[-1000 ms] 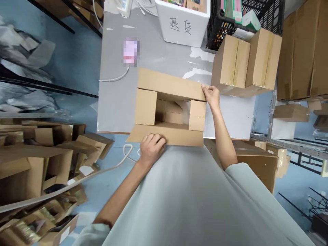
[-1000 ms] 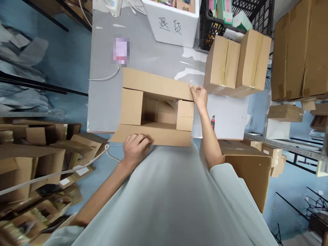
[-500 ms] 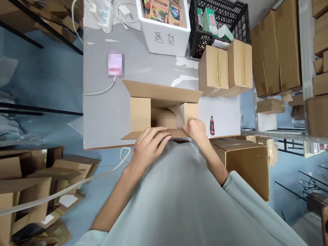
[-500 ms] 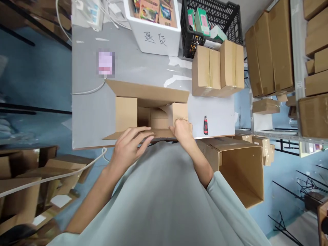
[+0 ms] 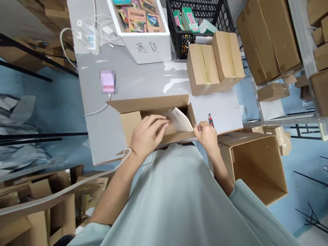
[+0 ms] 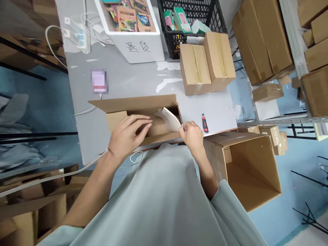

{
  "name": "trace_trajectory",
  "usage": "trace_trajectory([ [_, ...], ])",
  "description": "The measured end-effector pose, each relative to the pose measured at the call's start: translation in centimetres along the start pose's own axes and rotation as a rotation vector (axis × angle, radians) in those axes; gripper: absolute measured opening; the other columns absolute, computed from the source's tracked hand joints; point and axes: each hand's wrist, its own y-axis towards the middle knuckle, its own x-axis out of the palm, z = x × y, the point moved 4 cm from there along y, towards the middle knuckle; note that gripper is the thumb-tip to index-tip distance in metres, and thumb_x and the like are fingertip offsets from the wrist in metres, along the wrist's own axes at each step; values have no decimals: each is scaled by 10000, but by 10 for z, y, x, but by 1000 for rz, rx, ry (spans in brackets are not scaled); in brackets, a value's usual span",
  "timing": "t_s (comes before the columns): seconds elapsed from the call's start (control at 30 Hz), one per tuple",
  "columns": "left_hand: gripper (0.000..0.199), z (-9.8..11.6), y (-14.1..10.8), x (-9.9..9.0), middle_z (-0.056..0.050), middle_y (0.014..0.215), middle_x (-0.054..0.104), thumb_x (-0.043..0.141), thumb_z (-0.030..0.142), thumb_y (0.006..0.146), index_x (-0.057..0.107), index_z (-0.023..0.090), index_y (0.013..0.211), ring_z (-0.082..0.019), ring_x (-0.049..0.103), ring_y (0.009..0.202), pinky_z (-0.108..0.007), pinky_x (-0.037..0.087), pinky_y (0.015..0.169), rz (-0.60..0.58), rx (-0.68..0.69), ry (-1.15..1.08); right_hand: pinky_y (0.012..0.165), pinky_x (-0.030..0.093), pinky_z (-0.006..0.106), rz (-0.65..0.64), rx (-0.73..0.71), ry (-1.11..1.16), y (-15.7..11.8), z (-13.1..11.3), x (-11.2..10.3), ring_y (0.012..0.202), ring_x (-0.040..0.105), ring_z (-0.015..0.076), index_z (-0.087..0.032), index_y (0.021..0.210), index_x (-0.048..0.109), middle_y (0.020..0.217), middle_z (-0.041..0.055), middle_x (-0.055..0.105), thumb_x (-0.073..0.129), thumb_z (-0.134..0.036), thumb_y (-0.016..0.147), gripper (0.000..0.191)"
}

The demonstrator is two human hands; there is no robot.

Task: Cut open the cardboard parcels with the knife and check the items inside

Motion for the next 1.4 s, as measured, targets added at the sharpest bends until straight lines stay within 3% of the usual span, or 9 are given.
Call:
trace_trajectory([
  [0.17,352,10,56,60,-139,1342,782,535,159,1106,802,194,1333,-308,750,1155,-455,603,1004,-364,138,132,697,334,320,18,-35,94,4,16,6,820,674,192,-221,882,728,972,41,766,595,-297,1143,303],
  [0.3,393,7,83,125,-183,1171,796,539,6,984,852,139,1181,-322,767,1042,-444,585,910,-712,175,357,699,348,324,9,-45,127,6,17,5,828,686,196,-223,900,742,983,41,767,583,-308,1151,309],
  [0.4,352,3,91,151,-209,1101,804,570,-36,939,869,126,1031,-332,754,1025,-426,542,830,-807,198,416,714,373,318,-9,-63,146,8,18,5,838,698,201,-225,924,759,996,45,771,570,-320,1154,313],
  [0.53,296,-1,95,156,-196,956,801,631,-49,893,835,154,825,-328,730,986,-424,503,815,-812,221,400,719,389,313,-25,-63,146,13,22,7,855,708,208,-231,929,774,1021,50,779,568,-335,1150,320],
  [0.7,302,-15,81,111,-166,925,803,638,-6,926,809,196,779,-315,712,933,-433,508,806,-733,235,362,706,378,308,-54,-95,158,17,24,6,845,702,203,-239,908,773,999,44,773,577,-327,1140,316],
  [0.93,324,-16,30,-14,-69,1092,859,536,243,1164,857,275,1127,-259,661,872,-412,526,799,-219,154,242,725,388,308,-42,-195,195,18,18,8,819,713,202,-236,840,721,943,40,786,610,-316,1128,319],
  [1.13,208,-3,12,-97,-51,903,830,744,424,1074,883,290,996,-240,657,810,-411,563,805,268,-94,110,707,419,309,-7,-277,233,24,5,16,778,722,227,-264,773,642,865,44,770,613,-382,1103,351],
  [1.27,224,-14,0,-134,-31,830,771,848,478,956,879,263,900,-213,656,745,-353,532,681,573,-394,-122,770,497,339,28,-308,350,26,-8,10,811,749,253,-270,841,668,858,49,781,601,-420,1074,286],
  [1.4,345,-35,-11,-143,-24,852,784,957,546,799,867,224,886,-201,684,744,-304,547,631,843,-633,-497,785,572,371,0,-303,638,27,-34,-2,811,757,258,-253,959,764,881,65,812,689,-576,1010,335],
])
